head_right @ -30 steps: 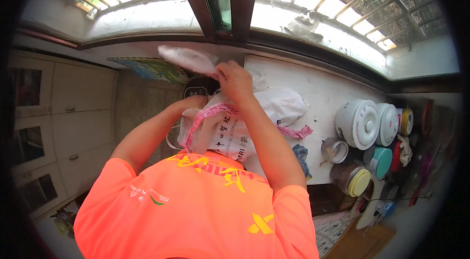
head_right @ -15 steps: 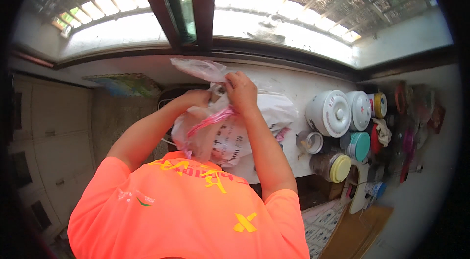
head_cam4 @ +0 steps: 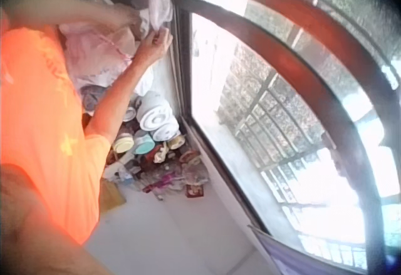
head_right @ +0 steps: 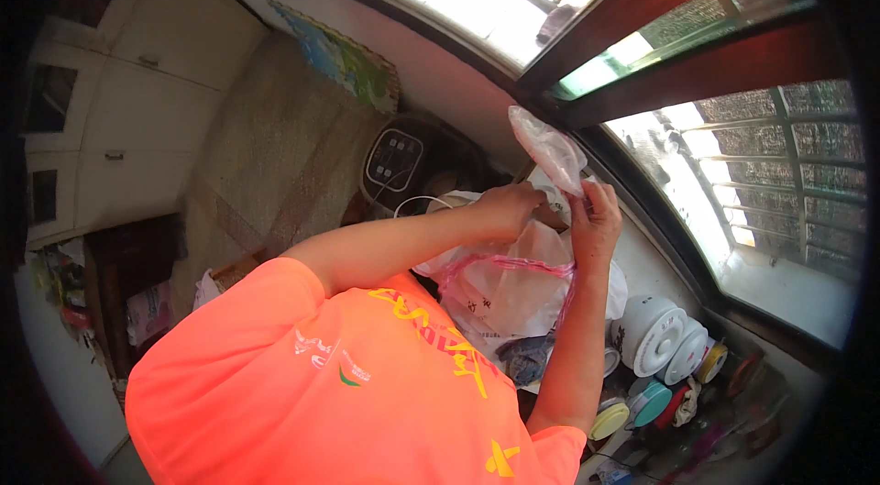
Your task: The person washes a cloth in a bucket, wipes a plastic bag, places a box and papers into a trash can, and wipes jars and lids with the cloth.
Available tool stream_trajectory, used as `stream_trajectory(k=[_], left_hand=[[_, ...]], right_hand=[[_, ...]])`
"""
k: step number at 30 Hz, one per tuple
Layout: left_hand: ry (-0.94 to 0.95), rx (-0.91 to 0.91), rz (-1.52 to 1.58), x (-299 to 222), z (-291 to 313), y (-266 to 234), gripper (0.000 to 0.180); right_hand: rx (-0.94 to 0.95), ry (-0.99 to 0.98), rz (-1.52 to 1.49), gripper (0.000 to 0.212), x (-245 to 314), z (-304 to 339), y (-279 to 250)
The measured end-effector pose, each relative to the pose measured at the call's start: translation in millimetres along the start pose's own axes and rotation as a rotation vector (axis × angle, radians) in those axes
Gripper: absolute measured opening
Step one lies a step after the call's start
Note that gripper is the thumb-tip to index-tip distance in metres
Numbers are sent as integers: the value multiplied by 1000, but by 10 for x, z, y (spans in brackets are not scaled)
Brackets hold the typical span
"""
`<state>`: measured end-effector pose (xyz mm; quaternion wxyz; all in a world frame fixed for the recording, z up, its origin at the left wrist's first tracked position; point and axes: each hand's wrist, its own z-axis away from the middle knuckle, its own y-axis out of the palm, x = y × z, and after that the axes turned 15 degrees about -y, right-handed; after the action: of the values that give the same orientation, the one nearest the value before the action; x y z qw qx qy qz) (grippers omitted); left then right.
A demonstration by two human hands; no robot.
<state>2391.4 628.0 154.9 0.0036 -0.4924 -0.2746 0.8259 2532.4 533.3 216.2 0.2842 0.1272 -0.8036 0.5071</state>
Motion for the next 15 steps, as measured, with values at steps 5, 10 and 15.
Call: stream_trajectory(k=[5,10,15], left_hand=[[-144,-82,683,419,-190,-100,38],[-361,120,1509,601,153,-800,41],[-389,386,1849,395,577,-1255,57]], right_hand=[[-129,-51,22,12,461,-251,-114],[-394,192,-680,12,860,-303,46],[-379,411,-905,16,1471,-171,807]])
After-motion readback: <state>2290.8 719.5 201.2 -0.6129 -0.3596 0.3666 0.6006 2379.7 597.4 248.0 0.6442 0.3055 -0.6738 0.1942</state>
